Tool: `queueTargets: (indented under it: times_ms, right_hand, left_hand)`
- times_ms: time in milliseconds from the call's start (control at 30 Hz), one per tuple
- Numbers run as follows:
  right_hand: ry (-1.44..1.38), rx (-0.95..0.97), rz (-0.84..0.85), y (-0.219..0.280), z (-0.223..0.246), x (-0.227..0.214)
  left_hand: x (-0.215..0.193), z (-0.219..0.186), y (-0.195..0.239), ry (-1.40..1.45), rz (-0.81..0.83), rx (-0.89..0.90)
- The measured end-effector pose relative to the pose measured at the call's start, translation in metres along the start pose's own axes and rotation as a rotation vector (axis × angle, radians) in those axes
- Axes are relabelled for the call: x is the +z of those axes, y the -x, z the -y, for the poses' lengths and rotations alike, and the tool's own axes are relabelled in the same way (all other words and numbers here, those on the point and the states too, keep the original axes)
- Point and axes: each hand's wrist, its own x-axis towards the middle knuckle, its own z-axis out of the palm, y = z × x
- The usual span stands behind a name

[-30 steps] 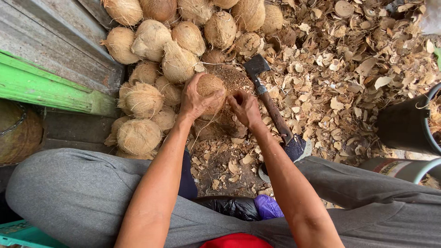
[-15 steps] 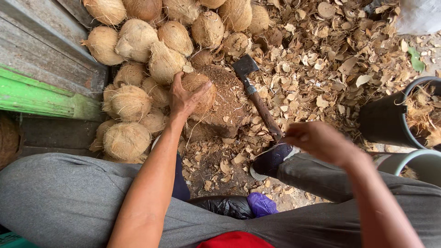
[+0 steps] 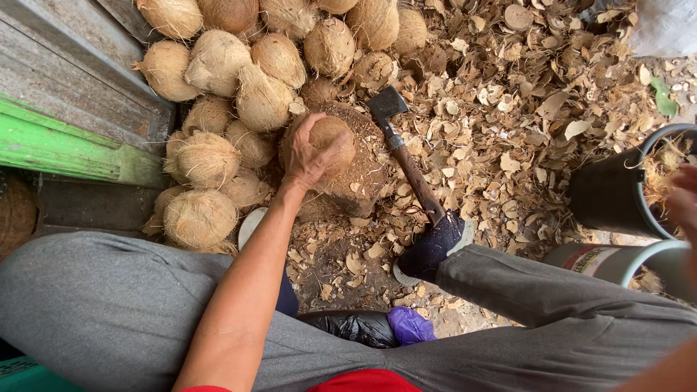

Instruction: The person sits on the ground and uses a long-handled metal tool to repeatedly strike and peel the husk off a coconut. The person rotates the coconut with one hand while striking with the other, removing fibrous husk material that falls to the floor.

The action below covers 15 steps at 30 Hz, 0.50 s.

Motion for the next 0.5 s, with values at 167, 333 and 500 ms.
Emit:
queueTargets:
  times_ms: [167,333,500]
  right_hand:
    - [-0.096,0.019,0.487,-0.071,0.037,0.215]
    - [0.201,-0.233,0.171,-0.055,-0.006,0.366]
    - [-0.237,0.052,0.415,-0.035,0.028,0.329]
  left_hand:
    - [-0.002,-0.003,-0.002,0.201,-0.121,-0.155]
    - [-0.005,0.004,-0.003,0.067,-0.014,-0.332]
    - [0.004,0.01,-0.007,0.07,0.025,-0.428]
